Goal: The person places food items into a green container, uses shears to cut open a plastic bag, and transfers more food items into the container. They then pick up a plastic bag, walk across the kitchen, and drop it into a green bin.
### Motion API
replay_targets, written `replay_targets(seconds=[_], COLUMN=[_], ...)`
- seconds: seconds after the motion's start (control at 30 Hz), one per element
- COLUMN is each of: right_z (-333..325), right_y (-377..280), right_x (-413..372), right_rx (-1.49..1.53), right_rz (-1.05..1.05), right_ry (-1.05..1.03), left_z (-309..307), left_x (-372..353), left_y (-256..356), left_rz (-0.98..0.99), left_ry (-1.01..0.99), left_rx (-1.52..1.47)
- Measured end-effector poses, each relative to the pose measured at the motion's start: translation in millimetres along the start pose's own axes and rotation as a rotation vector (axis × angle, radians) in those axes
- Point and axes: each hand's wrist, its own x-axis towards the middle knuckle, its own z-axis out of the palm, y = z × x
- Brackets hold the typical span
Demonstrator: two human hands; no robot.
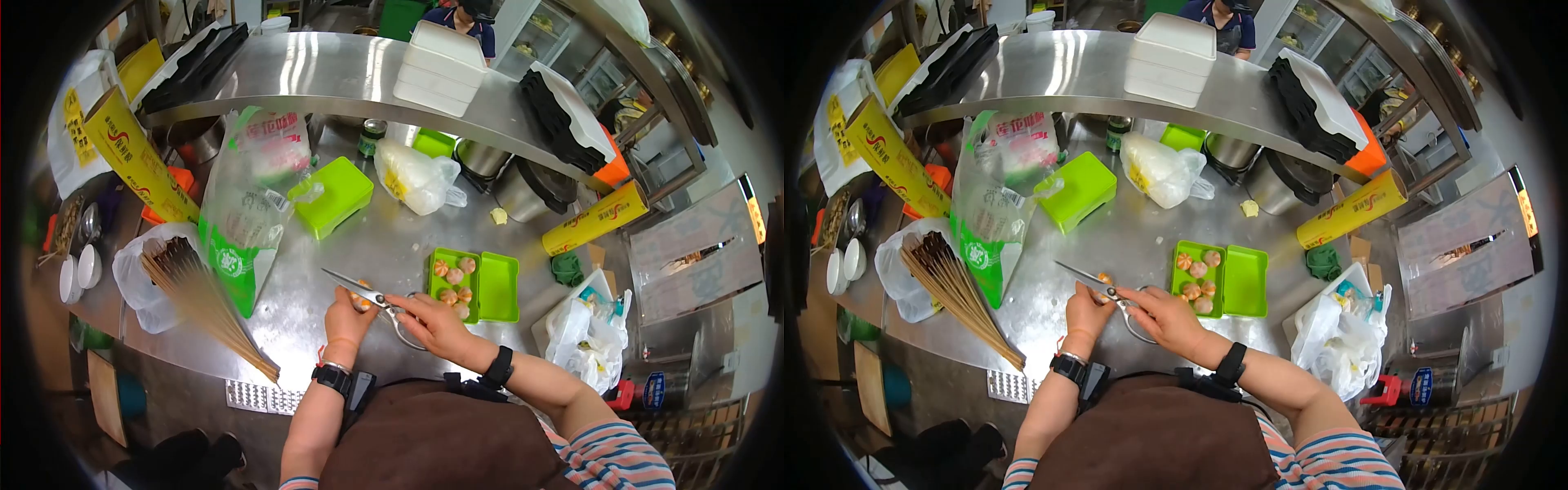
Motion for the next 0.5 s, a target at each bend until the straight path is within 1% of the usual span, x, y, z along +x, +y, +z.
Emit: replay_targets(seconds=[0.03, 0.07, 0.1, 0.13, 0.17, 0.23, 0.27, 0.33, 0.47, 0.5], right_z=[-3.2, 3.6, 15.2, 18.5, 19.1, 14.5, 16.3, 10.1, 9.1, 13.2], right_y=[-7.7, 4.8, 27.9, 34.9, 41.9, 41.2, 40.4, 28.5, 24.1, 29.4], right_x=[0.6, -1.7, -5.9, -7.3, -12.2, -16.0, -19.3, -13.5, -9.0, -8.5], right_rx=[-0.028, -0.029, -0.17, -0.312, -0.314, -0.36, -0.357, -0.306, -0.251, -0.179], right_rz=[-0.061, -0.062, -0.004, 0.052, 0.045, 0.077, 0.084, 0.057, 0.107, 0.099], right_ry=[0.013, 0.013, 0.041, 0.069, 0.067, -0.002, -0.008, 0.083, 0.066, 0.082], left_z=[1.7, 2.2, 2.5, 3.2, 2.9, 1.3, 2.3, 2.9, 4.0, 2.9], left_x=[0.5, 1.6, 0.7, -1.0, -1.5, 0.3, -2.1, -0.6, -0.4, -0.9], left_y=[-2.4, -3.3, -3.0, -2.4, -2.5, -1.6, -2.3, -3.3, -3.3, -1.3], left_rz=[-0.014, -0.023, -0.021, 0.041, 0.1, 0.076, 0.064, 0.074, 0.064, 0.067], left_ry=[-0.008, -0.014, -0.011, 0.057, 0.127, 0.137, 0.127, 0.112, 0.103, 0.099], left_rx=[0.005, 0.009, 0.008, -0.022, -0.051, -0.057, -0.057, -0.058, -0.033, -0.034])
